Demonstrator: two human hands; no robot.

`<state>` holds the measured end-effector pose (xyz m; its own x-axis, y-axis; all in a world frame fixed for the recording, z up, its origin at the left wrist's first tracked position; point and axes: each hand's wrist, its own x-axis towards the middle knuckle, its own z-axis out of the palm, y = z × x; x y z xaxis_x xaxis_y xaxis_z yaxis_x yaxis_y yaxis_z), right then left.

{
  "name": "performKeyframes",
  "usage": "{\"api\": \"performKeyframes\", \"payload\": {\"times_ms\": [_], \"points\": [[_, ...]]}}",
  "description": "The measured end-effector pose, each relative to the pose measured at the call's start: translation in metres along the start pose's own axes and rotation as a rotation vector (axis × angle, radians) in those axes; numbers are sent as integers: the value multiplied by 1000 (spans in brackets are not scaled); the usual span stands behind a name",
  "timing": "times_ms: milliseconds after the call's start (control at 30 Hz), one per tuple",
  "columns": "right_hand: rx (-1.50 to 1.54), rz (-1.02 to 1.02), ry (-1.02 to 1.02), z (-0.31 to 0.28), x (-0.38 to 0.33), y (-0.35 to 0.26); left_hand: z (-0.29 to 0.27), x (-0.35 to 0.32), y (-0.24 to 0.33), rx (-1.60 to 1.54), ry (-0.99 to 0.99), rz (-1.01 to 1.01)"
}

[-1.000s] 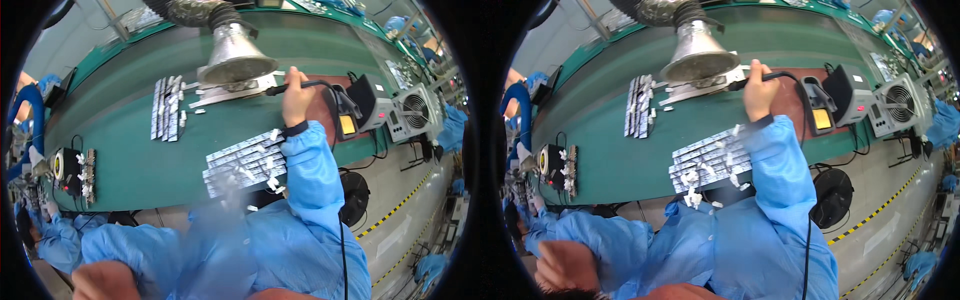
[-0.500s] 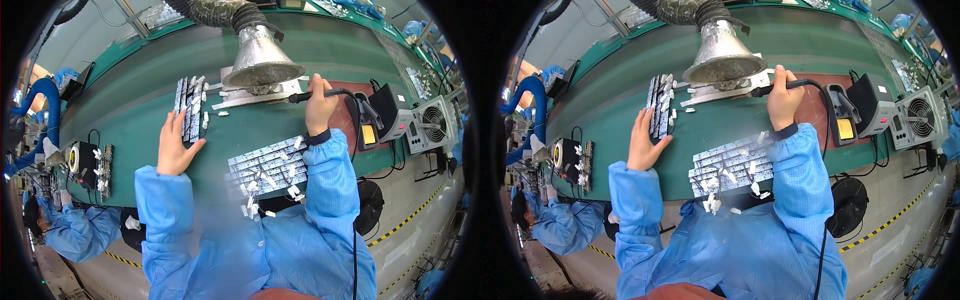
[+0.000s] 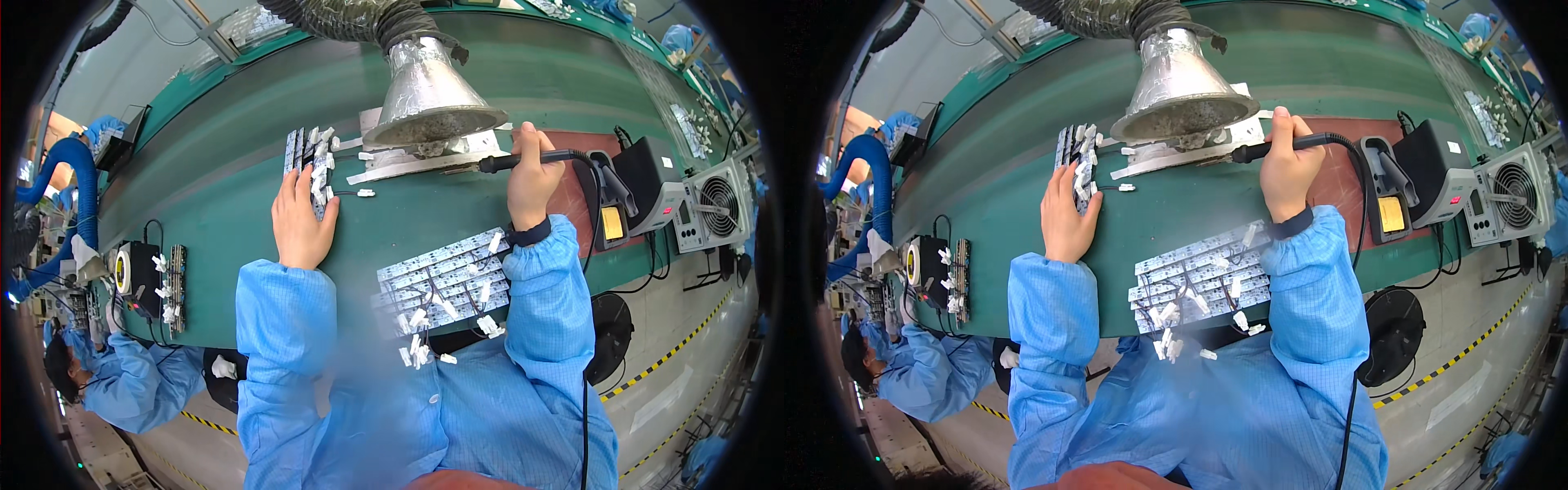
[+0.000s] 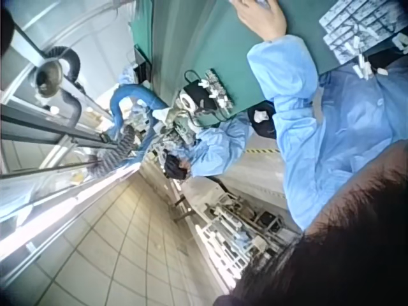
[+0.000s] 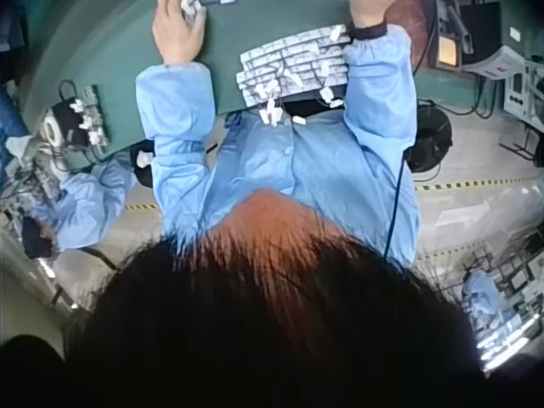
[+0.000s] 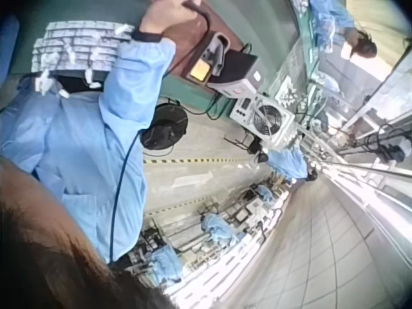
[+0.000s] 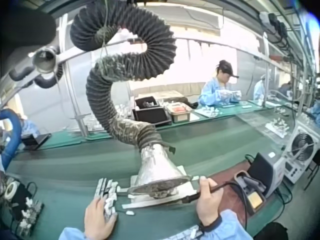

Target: The person solders electrical components onto LED light strips using a soldering iron, picking up each strip by hand and placing the completed strips onto the workbench.

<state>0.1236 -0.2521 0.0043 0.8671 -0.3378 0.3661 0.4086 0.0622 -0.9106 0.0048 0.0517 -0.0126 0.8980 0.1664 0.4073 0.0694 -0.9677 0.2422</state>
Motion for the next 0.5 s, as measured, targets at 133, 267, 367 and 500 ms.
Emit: {"api": "performKeyframes", "payload": {"times_ms": [133,267,367,500], "points": [[-16,-5,2,1,1,3,-2,1,1,-63,-14,27],[-5,-7,19,6,2,0,-21,0,8,-85,90,26],[2,-3,20,6,1,0,-27,-2,8,-86,98,13],[-15,12,29,1,3,2,-36,-20,13,-195,70,90]]}}
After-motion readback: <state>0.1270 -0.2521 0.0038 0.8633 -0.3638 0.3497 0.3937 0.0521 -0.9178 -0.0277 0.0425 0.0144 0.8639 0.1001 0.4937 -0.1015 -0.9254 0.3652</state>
